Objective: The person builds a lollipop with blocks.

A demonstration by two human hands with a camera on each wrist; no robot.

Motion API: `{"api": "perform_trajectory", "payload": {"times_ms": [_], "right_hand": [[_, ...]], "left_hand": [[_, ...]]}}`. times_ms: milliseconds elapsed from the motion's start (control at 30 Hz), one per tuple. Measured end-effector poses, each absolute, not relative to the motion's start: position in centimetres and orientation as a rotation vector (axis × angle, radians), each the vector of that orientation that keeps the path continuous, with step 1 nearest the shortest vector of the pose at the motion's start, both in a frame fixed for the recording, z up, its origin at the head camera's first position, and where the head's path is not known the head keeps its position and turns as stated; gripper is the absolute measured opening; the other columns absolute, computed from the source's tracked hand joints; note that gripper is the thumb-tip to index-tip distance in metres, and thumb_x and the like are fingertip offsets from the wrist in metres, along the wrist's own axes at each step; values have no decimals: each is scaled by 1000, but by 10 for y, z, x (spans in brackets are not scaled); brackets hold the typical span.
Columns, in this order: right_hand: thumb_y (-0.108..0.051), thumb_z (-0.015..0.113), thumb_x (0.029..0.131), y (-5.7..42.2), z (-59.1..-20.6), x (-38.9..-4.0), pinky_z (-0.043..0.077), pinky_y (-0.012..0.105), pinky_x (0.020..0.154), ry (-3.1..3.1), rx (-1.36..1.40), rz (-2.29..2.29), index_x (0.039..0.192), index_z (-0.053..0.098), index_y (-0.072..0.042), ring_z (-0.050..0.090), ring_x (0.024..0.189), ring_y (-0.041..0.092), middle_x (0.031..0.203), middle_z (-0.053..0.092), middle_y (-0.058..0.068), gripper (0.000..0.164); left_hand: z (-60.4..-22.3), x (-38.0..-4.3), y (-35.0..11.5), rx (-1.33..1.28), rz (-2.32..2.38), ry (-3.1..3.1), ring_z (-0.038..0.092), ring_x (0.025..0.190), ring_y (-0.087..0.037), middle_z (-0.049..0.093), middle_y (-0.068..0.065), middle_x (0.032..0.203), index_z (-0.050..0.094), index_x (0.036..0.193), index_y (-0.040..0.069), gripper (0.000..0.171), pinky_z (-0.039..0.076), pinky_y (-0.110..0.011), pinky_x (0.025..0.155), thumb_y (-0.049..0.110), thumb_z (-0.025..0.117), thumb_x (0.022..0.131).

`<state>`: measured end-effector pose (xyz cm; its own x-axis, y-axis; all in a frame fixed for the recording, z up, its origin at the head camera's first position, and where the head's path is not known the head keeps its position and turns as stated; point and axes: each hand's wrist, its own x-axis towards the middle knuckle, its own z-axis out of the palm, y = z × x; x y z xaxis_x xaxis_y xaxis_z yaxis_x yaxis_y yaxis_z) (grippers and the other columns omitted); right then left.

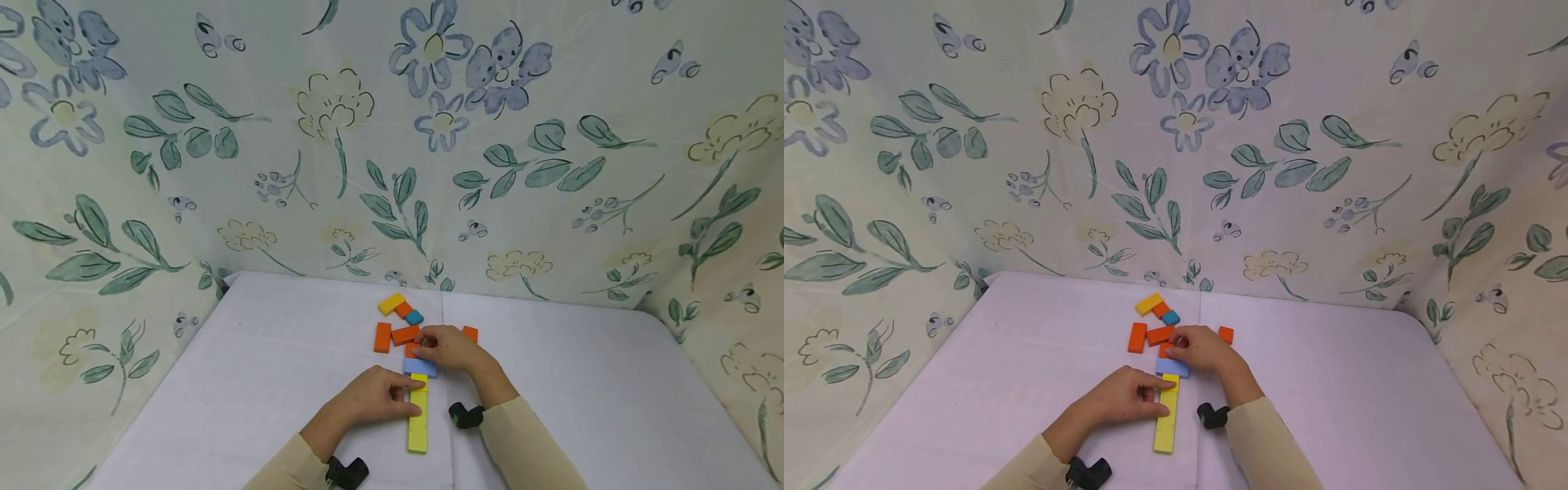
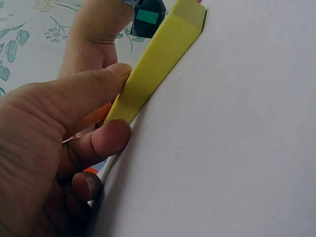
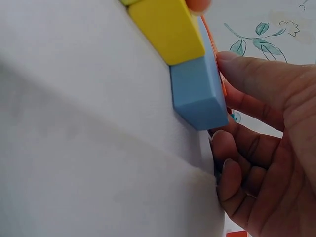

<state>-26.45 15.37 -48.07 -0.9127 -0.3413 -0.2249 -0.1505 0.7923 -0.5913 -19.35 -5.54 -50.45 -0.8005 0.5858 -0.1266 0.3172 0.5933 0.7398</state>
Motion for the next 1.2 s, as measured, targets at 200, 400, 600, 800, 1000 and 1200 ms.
{"api": "perform_trajectory", "payload": {"times_ms": [200,400,600,800,1000,1200], "right_hand": [[-38,73,94,156,-482,-264,46,30,71,2664,-339,-871,102,71,-28,56,82,16,87,62,-3,13],[-36,71,96,178,-478,-264,47,31,73,2750,-179,-964,108,72,-26,55,87,19,92,62,1,16],[-33,65,100,221,-475,-268,46,31,72,2869,14,-1004,119,69,-16,55,87,22,95,63,6,26],[-34,64,99,250,-479,-266,46,34,74,2866,66,-952,126,66,-12,56,89,25,102,64,11,35],[-32,70,96,257,-489,-265,47,36,77,2835,72,-913,130,65,-13,56,91,25,105,64,11,40],[-32,72,95,257,-490,-263,48,39,82,2847,47,-917,128,67,-15,56,93,26,106,65,10,37]], "left_hand": [[-506,-194,-55,738,1048,2473,50,60,-2,54,13,64,73,127,32,44,36,-20,58,49,78,86],[-507,-193,-52,727,1031,2487,50,61,-1,55,14,65,74,126,34,44,38,-19,59,50,79,86],[-507,-193,-51,716,1009,2504,50,64,-1,56,14,67,73,126,36,43,38,-19,60,51,78,86],[-505,-193,-52,698,1010,2503,50,64,-1,56,14,67,74,125,36,44,38,-20,60,51,79,85],[-506,-193,-52,675,1016,2503,51,65,-2,57,13,67,74,124,36,43,38,-20,60,52,79,84],[-505,-192,-53,674,1023,2498,51,64,-2,56,13,67,74,124,35,43,38,-20,60,51,79,85]]}}
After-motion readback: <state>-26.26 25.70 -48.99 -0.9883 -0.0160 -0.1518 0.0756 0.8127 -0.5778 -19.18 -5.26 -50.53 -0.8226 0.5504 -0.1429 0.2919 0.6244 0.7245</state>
